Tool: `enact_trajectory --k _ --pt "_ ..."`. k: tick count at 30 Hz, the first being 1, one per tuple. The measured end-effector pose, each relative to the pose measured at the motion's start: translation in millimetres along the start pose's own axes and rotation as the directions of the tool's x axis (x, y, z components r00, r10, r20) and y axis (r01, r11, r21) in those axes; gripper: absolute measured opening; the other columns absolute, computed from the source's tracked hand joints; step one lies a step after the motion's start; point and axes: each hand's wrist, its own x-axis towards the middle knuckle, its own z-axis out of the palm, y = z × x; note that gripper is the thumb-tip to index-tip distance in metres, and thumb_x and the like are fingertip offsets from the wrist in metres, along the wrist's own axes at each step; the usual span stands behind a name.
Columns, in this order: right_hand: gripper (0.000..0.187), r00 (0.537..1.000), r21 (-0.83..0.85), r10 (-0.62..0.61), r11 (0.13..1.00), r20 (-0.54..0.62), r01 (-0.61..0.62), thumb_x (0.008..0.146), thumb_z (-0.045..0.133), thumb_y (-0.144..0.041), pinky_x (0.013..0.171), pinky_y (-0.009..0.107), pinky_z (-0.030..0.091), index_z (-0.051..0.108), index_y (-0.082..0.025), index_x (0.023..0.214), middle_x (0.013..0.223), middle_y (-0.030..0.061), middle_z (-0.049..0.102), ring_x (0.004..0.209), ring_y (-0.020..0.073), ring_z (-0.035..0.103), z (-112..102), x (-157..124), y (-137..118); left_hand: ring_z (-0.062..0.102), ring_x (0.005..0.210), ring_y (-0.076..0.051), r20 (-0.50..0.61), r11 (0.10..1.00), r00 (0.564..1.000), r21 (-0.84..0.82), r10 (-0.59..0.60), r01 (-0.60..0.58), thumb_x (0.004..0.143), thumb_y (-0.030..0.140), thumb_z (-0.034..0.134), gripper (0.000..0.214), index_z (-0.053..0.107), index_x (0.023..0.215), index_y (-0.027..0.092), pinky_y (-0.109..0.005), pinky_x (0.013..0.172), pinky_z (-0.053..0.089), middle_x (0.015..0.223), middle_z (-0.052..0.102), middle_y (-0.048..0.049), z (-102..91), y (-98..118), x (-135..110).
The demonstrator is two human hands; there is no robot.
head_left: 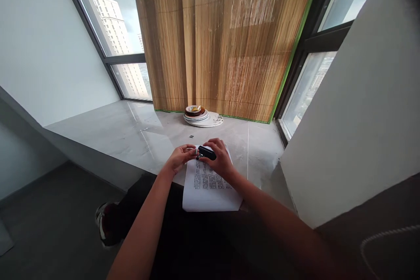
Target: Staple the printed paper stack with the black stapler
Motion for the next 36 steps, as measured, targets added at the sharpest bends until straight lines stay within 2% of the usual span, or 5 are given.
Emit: enact_trajectory --k 16,22,27,33,36 --pt "0.017 0.920 -0.138 -0.365 0.913 0.139 0.383 0.105 0.055 -0.021 0.096 0.039 0.042 0.071 -0.026 0.109 0.107 0.0047 0.072 0.095 0.0194 0.059 -6.5 6.5 -9.1 0.073 0.081 -0.019 0.195 0.997 0.978 0.022 0.070 -0.076 0.073 0.035 0.092 0.045 0.069 0.107 0.015 -0.031 0.081 0.057 0.090 0.077 -0.0078 13.1 5.2 -10.0" --pt "0.013 0.986 -0.276 0.025 0.959 -0.164 -0.070 0.099 0.061 -0.021 0.091 0.040 0.041 0.071 -0.022 0.091 0.104 0.0063 0.073 0.098 0.0234 0.059 -29.8 18.3 54.8 0.068 0.076 -0.013 0.009 0.974 0.984 -0.146 0.175 -0.172 0.082 0.038 0.083 0.034 0.068 0.104 0.017 -0.024 0.067 0.055 0.093 0.071 -0.0045 8.6 13.7 -6.7" --pt "0.011 0.824 -0.320 0.528 0.759 -0.206 -0.567 0.083 0.067 -0.021 0.081 0.038 0.043 0.072 -0.022 0.074 0.083 0.0076 0.070 0.088 0.0251 0.061 -43.1 4.5 122.2 0.057 0.064 -0.011 -0.104 0.973 0.977 -0.120 0.186 -0.198 0.081 0.035 0.077 0.023 0.066 0.093 0.018 -0.022 0.059 0.047 0.075 0.059 0.0006 2.6 10.3 -2.2" --pt "0.013 0.867 -0.294 0.461 0.816 -0.190 -0.498 0.082 0.065 -0.025 0.084 0.040 0.044 0.078 -0.025 0.082 0.103 0.0085 0.073 0.100 0.0274 0.059 -29.8 -7.0 140.9 0.053 0.061 -0.016 -0.348 0.818 0.820 0.528 0.454 -0.229 0.085 0.027 0.065 0.007 0.066 0.082 0.021 -0.027 0.062 0.044 0.065 0.056 0.0008 -10.3 0.1 26.7" --pt "0.026 0.890 -0.246 0.400 0.860 -0.218 -0.446 0.083 0.060 -0.020 0.084 0.040 0.045 0.078 -0.027 0.098 0.108 0.0082 0.073 0.099 0.0270 0.058 -27.7 -7.0 142.5 0.061 0.079 -0.022 -0.226 0.666 0.843 0.721 0.488 -0.192 0.082 0.010 0.058 0.017 0.070 0.081 0.022 -0.033 0.085 0.048 0.075 0.062 -0.0034 -17.3 7.1 59.2"
